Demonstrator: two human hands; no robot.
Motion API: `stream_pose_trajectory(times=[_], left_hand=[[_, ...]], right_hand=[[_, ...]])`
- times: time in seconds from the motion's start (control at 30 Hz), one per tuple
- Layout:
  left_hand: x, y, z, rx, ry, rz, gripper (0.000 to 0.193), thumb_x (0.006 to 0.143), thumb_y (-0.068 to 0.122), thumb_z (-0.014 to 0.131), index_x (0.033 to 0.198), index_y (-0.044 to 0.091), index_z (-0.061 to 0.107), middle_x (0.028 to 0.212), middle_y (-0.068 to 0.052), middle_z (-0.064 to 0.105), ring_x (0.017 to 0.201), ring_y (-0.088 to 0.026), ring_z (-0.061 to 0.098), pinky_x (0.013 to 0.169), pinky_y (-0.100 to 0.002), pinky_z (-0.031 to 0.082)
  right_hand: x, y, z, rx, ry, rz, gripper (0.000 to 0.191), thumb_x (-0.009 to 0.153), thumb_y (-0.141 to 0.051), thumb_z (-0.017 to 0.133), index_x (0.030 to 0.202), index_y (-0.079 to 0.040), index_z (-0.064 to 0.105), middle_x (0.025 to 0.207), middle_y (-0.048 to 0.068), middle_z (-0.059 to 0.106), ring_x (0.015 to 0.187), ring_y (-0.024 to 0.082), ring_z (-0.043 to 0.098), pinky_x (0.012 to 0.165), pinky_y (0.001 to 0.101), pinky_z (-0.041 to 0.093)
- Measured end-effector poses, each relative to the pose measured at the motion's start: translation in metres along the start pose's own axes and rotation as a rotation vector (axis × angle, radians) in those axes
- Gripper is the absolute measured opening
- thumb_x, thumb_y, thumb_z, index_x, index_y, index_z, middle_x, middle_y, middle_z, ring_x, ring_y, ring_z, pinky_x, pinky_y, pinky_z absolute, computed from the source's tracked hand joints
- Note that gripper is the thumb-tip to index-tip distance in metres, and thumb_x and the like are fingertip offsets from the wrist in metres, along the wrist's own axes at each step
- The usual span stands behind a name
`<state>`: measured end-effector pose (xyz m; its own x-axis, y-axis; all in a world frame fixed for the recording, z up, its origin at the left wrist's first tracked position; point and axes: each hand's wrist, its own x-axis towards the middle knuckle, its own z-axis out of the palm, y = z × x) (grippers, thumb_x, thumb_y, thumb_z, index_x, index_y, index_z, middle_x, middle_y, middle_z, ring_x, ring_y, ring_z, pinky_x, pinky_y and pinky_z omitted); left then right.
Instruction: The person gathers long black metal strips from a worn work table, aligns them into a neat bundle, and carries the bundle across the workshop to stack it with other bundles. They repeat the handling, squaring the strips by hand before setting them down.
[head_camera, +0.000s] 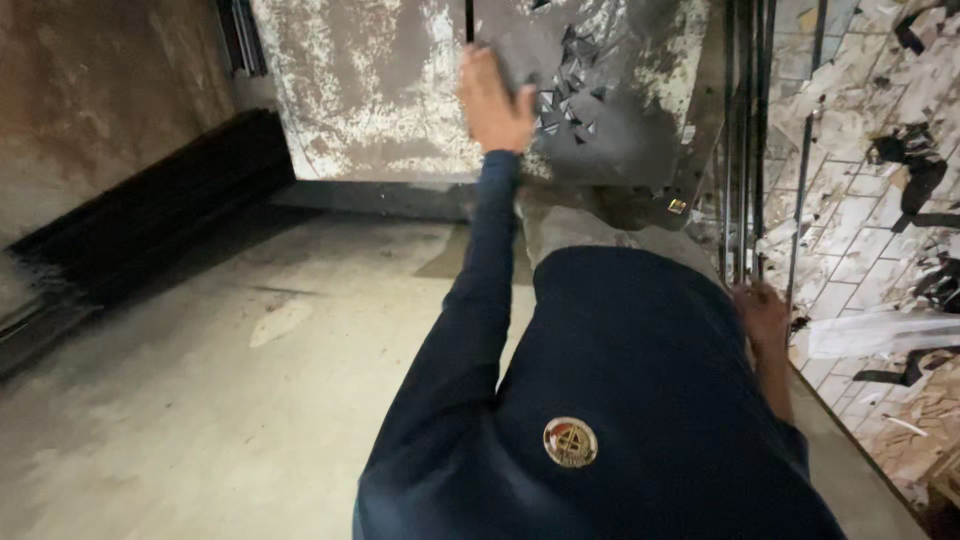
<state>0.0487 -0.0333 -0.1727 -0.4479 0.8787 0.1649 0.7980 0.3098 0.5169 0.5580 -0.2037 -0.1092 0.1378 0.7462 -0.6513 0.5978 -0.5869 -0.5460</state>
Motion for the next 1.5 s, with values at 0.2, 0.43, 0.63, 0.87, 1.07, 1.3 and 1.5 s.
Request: stream_pose_trajectory(times=[0.2,0.43,0.63,0.87,1.07,1.3,1.5], left_hand=[[-0.025,-0.003,0.016,0.03,0.044,-0.169,0.083,0.102,0.047,0.054,0.163,0.002,0.022,0.171,-0.025,0.017,0.159,-0.046,0.017,0.129,-0.057,0.018],[-0.024,-0.005,0.032,-0.149,0.315,-0.209,0.057,0.102,0.022,0.052,0.155,0.003,0.044,0.161,-0.026,0.041,0.148,-0.045,0.041,0.126,-0.05,0.032],[-0.005,-0.042,0.008,-0.278,0.256,-0.11,0.031,0.09,0.001,0.06,0.12,0.003,0.069,0.118,-0.018,0.069,0.112,-0.037,0.067,0.101,-0.042,0.055],[-0.004,-0.043,0.005,-0.269,0.262,-0.161,0.036,0.093,-0.005,0.056,0.124,0.003,0.071,0.117,-0.016,0.071,0.107,-0.036,0.07,0.096,-0.04,0.057],[-0.014,-0.04,0.02,-0.514,0.233,-0.313,0.025,0.099,0.006,0.062,0.122,0.005,0.071,0.127,-0.017,0.068,0.115,-0.036,0.069,0.103,-0.043,0.056],[-0.045,0.027,0.029,-0.152,-0.045,-0.039,0.08,0.1,0.043,0.058,0.16,0.001,0.027,0.167,-0.023,0.027,0.156,-0.043,0.025,0.128,-0.053,0.021],[-0.039,0.13,0.085,-0.062,-0.122,-0.02,0.087,0.097,0.045,0.059,0.162,0.0,0.023,0.169,-0.024,0.022,0.158,-0.043,0.022,0.128,-0.059,0.02]], right_hand=[[-0.003,0.033,-0.008,-0.149,-0.019,0.061,0.04,0.103,-0.022,0.069,0.137,-0.002,0.066,0.114,0.014,0.074,0.102,0.02,0.07,0.087,0.0335,0.054],[0.009,0.08,-0.016,-0.132,-0.063,0.001,0.044,0.102,-0.017,0.064,0.143,-0.001,0.064,0.118,0.012,0.074,0.106,0.02,0.069,0.092,0.0316,0.053],[0.019,0.072,-0.024,-0.03,-0.096,-0.043,0.043,0.103,-0.016,0.065,0.143,0.0,0.062,0.12,0.013,0.073,0.108,0.019,0.069,0.095,0.0308,0.053],[0.022,0.063,-0.021,0.191,-0.091,0.076,0.044,0.101,-0.02,0.064,0.142,-0.003,0.06,0.119,0.009,0.073,0.106,0.015,0.07,0.093,0.028,0.055],[0.03,0.085,-0.019,-0.07,-0.093,-0.05,0.038,0.105,-0.016,0.064,0.141,-0.005,0.067,0.119,0.011,0.075,0.108,0.018,0.07,0.094,0.0297,0.054],[0.03,0.082,-0.019,-0.067,-0.074,-0.071,0.039,0.1,-0.015,0.068,0.138,-0.005,0.066,0.119,0.012,0.073,0.104,0.019,0.068,0.09,0.0311,0.054],[0.0,0.062,-0.03,-0.117,0.001,-0.004,0.043,0.104,-0.017,0.06,0.145,-0.005,0.062,0.13,0.013,0.07,0.112,0.022,0.067,0.095,0.0337,0.053]])
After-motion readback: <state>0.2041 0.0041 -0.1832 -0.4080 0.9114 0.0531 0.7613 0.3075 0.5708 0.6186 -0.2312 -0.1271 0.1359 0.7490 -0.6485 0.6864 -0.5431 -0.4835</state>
